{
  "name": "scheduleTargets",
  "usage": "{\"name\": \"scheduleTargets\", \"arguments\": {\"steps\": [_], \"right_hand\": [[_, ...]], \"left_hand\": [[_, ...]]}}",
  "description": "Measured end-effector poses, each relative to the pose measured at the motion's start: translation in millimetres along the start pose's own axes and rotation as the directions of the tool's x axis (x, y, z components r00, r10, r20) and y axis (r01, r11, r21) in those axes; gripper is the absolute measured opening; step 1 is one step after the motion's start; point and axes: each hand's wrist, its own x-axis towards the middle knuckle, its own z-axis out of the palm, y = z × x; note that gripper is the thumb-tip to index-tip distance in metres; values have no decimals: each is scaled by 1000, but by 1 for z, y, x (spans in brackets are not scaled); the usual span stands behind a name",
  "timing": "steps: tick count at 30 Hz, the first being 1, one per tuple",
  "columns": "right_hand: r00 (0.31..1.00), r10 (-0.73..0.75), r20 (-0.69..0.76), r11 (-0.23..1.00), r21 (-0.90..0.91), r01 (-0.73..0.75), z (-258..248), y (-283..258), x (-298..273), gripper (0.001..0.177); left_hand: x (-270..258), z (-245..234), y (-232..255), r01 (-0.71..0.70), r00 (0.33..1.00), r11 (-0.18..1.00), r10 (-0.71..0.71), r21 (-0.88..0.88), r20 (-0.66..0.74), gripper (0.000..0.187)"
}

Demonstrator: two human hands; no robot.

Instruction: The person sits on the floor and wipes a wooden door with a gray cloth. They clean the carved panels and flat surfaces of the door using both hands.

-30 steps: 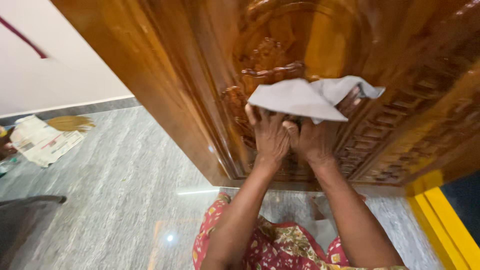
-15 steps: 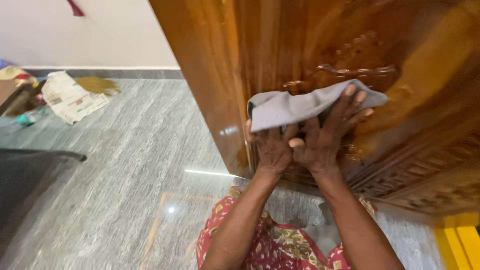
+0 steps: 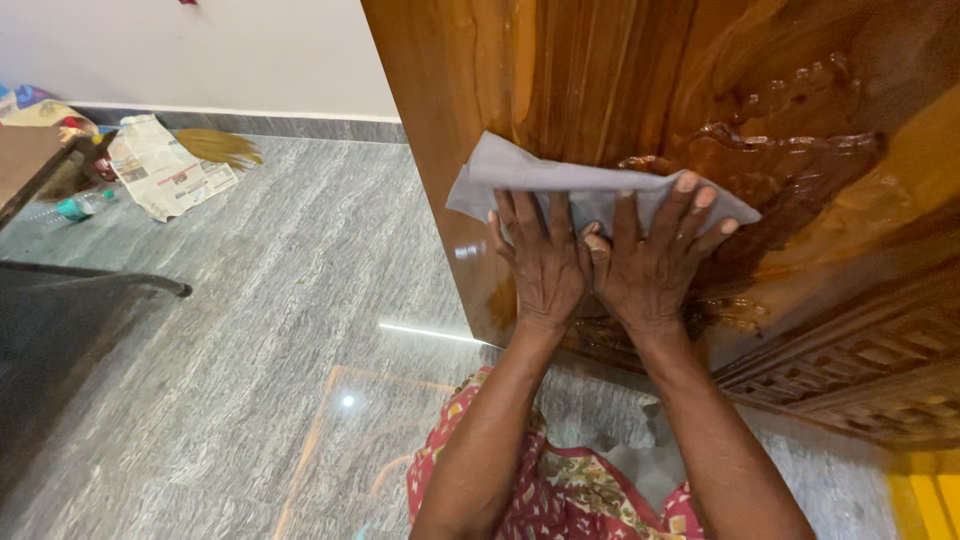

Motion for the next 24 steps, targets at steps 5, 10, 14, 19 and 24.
{"name": "scheduleTargets", "arguments": {"steps": [5, 10, 14, 19, 24], "right_hand": [[990, -116, 80, 975, -182, 129, -2, 15, -20, 67], [984, -139, 111, 961, -226, 161, -17, 43, -37, 70], [992, -81, 101, 954, -281, 107, -27, 76, -47, 80], [997, 56, 45, 958, -284, -41, -32, 130, -61, 89], [982, 190, 1, 952, -244, -184, -38, 171, -75, 105]], "left_hand": [[-35, 28, 5, 127, 978, 983, -102, -133, 184, 66], [-56, 34, 31, 99, 958, 995, -88, -26, 272, 50], [-60, 37, 61, 73, 961, 983, -24, -169, 277, 40], [-72, 61, 99, -14, 939, 976, 88, -216, 333, 40], [-90, 75, 128, -150, 960, 962, 197, -227, 198, 35]]}}
